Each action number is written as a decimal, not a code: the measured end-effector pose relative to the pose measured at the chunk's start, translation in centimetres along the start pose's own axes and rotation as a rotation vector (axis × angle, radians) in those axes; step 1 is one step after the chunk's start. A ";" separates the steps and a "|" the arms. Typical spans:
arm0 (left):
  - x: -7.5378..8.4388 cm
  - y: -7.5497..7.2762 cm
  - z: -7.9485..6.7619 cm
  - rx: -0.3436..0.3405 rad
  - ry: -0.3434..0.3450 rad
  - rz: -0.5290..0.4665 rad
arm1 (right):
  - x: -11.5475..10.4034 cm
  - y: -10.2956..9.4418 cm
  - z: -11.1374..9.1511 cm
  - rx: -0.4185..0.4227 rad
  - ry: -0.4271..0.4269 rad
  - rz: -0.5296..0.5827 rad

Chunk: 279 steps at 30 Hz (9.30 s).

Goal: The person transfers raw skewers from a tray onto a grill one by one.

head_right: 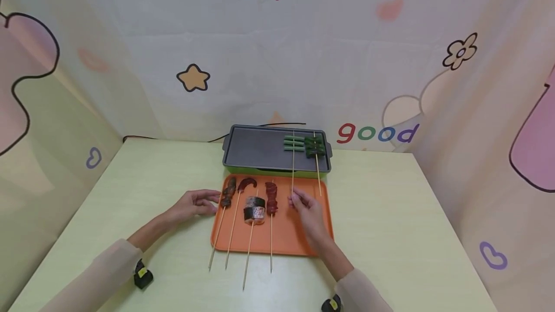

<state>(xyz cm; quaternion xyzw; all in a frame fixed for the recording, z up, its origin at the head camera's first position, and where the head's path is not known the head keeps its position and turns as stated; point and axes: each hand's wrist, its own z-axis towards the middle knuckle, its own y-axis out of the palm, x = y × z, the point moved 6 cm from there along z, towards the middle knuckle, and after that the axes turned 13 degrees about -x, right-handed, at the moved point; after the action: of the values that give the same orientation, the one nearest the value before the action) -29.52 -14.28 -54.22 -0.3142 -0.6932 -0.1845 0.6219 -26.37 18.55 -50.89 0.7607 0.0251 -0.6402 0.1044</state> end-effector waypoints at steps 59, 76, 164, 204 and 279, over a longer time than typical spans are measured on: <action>-0.2 -0.1 0.0 -0.001 0.010 0.007 | 4.3 3.7 -10.3 -0.660 0.227 0.014; -0.2 0.0 -0.1 0.006 -0.001 0.007 | 3.6 3.2 -10.2 -0.558 0.246 -0.027; 0.4 0.0 -0.2 0.019 0.004 0.011 | -0.3 6.1 -2.3 -0.120 -0.217 -0.205; 0.0 -0.1 -0.1 0.019 0.003 0.009 | 0.1 3.0 -0.9 -0.260 0.017 -0.256; 0.5 9.4 -7.7 0.016 -0.238 -0.433 | 0.8 -12.4 -3.0 -0.490 0.105 -0.393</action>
<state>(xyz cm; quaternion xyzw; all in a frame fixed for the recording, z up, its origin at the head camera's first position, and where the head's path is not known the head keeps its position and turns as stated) -17.58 -12.26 -53.79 -0.1726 -0.8142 -0.2698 0.4843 -25.41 31.15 -52.73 0.7256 0.3302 -0.5828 0.1575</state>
